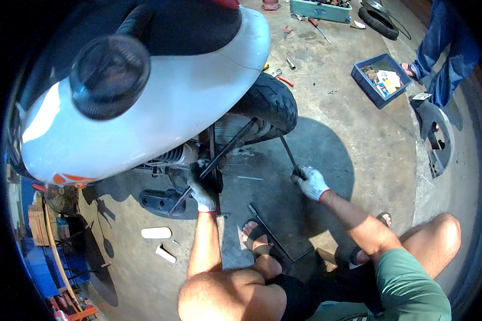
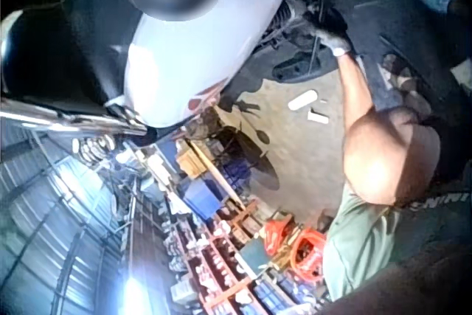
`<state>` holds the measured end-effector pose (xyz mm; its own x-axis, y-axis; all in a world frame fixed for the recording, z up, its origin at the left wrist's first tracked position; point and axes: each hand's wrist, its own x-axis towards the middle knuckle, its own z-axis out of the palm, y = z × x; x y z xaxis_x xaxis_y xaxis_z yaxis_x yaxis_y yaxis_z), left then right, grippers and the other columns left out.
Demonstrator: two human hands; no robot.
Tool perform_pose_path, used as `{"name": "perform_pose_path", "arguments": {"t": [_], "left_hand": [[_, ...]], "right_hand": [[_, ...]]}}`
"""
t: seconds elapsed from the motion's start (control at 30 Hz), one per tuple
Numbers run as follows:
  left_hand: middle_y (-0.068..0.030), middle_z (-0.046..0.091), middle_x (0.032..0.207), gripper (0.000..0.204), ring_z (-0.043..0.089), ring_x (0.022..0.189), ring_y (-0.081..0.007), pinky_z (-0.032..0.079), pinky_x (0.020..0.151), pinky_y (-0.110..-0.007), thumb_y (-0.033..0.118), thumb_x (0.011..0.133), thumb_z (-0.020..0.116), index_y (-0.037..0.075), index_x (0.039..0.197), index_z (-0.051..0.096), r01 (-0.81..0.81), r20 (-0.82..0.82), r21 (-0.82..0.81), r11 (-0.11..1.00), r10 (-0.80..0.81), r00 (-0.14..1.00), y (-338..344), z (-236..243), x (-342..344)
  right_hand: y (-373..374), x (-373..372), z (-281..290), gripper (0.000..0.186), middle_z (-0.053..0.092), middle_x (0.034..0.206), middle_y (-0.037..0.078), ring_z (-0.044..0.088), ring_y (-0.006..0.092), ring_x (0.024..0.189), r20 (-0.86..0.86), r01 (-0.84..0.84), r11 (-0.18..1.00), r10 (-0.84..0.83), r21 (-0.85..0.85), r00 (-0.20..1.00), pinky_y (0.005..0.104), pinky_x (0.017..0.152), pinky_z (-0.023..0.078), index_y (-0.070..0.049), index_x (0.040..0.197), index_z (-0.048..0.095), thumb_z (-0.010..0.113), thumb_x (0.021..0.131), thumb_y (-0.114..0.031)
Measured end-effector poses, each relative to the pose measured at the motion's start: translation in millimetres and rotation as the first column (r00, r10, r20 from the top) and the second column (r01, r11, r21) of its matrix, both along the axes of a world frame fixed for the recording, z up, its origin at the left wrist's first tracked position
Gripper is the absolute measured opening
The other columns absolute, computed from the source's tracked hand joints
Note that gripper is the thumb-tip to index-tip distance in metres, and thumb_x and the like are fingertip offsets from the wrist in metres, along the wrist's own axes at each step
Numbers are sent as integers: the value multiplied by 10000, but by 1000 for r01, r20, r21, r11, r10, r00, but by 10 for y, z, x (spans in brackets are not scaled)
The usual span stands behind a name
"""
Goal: The person removes an old tire from a scooter wheel rim using tire levers and then installs a new tire onto the rim.
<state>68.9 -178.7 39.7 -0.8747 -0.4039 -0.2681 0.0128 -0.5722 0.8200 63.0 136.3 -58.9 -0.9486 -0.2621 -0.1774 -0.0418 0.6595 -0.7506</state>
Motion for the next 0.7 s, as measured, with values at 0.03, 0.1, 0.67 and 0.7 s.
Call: {"name": "perform_pose_path", "arguments": {"t": [0.03, 0.1, 0.67, 0.7], "left_hand": [[6, 562, 679, 282, 539, 594, -131, 450, 528, -238, 392, 932, 494, 148, 816, 572, -2, 29, 13, 1000, 2, 1000, 34, 58, -20], [-3, 551, 632, 330, 502, 514, -140, 399, 459, -252, 435, 935, 481, 159, 775, 565, -79, 75, -14, 997, 80, 994, 105, 114, -47], [10, 489, 532, 420, 385, 351, -136, 267, 342, -265, 495, 913, 445, 135, 749, 585, -26, 92, -129, 991, 38, 995, 114, 199, -20], [9, 488, 533, 423, 384, 352, -136, 266, 342, -265, 499, 913, 438, 134, 759, 584, -30, 74, -121, 992, 40, 996, 115, 195, -18]], "right_hand": [[-44, 87, 18, 267, 654, 1007, 216, 613, 398, 977, 160, 100, 984, -76, -145, 984, 436, 826, 488, -26, 1028, 621, 591, 881, -246], [-110, 242, -29, 294, 653, 1007, 229, 616, 400, 980, 195, 221, 938, -172, -268, 966, 434, 832, 479, -8, 1058, 618, 570, 910, -257], [-81, 23, 38, 258, 685, 883, 170, 647, 315, 855, 185, 338, 916, -302, -215, 935, 377, 783, 487, -44, 896, 701, 544, 921, -247], [-70, -11, 33, 257, 688, 878, 166, 647, 315, 851, 181, 337, 918, -302, -209, 936, 373, 783, 487, -44, 895, 704, 548, 920, -247]]}}
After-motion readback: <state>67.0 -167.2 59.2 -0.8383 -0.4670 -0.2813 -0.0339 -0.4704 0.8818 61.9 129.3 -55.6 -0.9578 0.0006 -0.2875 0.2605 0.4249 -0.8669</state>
